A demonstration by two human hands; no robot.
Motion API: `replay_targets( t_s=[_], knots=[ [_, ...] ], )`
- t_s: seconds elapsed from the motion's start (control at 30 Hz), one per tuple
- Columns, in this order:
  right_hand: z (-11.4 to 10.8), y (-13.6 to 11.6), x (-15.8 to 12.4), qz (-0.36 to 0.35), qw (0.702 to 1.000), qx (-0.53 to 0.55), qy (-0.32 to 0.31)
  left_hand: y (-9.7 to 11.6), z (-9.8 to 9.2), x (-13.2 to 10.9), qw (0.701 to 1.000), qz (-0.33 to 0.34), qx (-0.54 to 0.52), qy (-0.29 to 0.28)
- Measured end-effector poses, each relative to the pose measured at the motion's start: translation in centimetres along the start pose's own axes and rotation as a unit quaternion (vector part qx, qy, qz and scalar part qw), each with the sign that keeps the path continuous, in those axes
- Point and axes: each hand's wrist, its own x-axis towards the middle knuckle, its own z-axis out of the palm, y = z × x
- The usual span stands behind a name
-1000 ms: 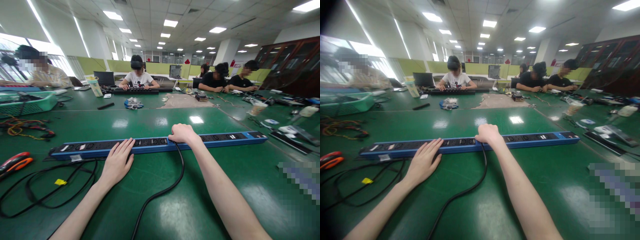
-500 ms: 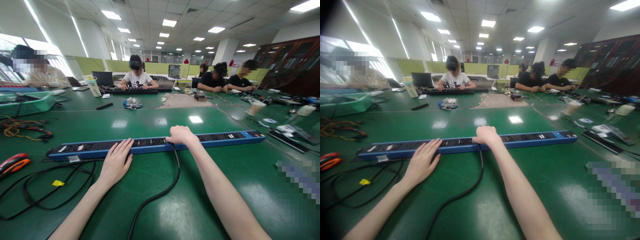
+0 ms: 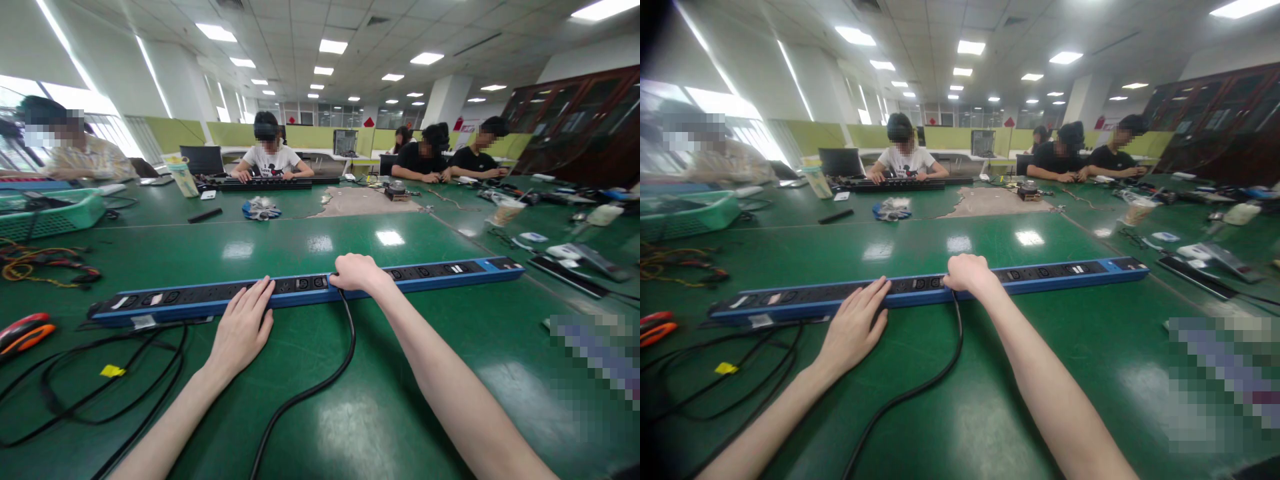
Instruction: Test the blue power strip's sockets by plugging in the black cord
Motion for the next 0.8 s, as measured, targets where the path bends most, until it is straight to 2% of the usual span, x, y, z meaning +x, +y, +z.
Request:
replay_targets(
  t_s=[0.13,0.27,0.43,0.6,0.8],
  knots=[
    [0.2,-0.1,0.0,-0.005,1.000,-0.013,0.020,2.6,0.5,1.3,0.999,0.043,-0.014,-0.018],
    [0.6,0.9,1.0,-0.015,1.000,0.006,0.016,5.2,1.9,3.0,0.998,0.059,-0.036,-0.007],
    [2.0,2.6,1.3,-0.016,0.998,0.052,0.024,8.0,3.8,4.9,0.997,0.036,-0.063,0.026],
    [3.3,3.1,1.0,-0.008,0.995,0.087,0.040,8.1,3.8,4.9,0.996,0.048,-0.067,0.018],
    [3.6,1.9,0.5,0.006,0.996,0.039,0.080,7.9,3.2,4.7,0.996,0.059,-0.061,-0.006]
  ],
)
